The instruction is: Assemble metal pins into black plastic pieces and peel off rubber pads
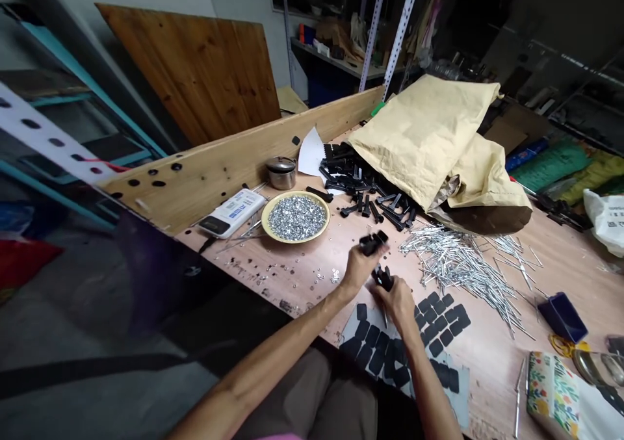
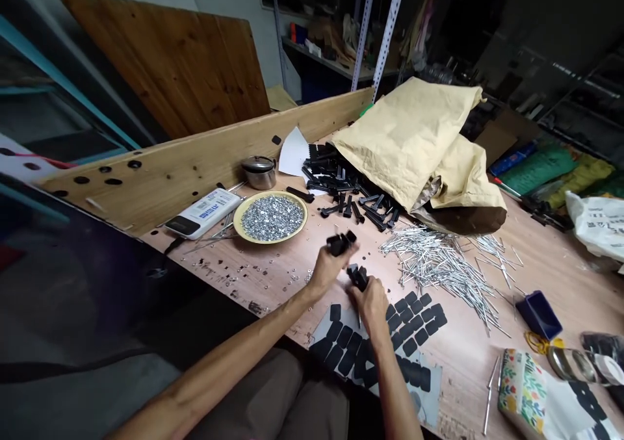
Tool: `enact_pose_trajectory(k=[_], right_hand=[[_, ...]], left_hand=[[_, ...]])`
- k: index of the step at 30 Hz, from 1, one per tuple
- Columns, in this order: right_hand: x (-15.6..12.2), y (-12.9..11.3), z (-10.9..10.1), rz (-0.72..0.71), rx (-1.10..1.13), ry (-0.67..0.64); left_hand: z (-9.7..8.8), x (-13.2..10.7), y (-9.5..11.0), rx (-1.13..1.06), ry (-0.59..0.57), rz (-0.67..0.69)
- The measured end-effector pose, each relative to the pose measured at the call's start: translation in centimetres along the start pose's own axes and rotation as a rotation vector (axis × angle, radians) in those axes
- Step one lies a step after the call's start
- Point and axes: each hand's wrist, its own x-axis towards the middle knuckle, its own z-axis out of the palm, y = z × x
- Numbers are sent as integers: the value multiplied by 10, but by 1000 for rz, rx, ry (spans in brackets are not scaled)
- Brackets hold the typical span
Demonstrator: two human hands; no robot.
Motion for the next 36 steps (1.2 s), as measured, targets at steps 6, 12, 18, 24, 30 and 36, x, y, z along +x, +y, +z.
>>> enact_pose_trajectory(k=[6, 12, 18, 24, 30, 36], right_hand=[[3, -1, -22, 165, 246, 74], [-1, -3, -65, 263, 843, 154], [-17, -14, -54, 98, 1109, 152], [-24, -30, -31, -23, 1096, -6], [0, -18, -8, 1, 878, 111], [53, -13, 5, 4, 716, 97]], left_hand=[[-6, -5, 4, -69, -93, -2], [-4, -15, 11, -55, -51, -1], [1, -22, 3, -141, -210, -148], [4, -22, -9, -293, -324, -314], [-5, -14, -8, -138, -275, -171], [-17, -16, 3, 54, -84, 153]])
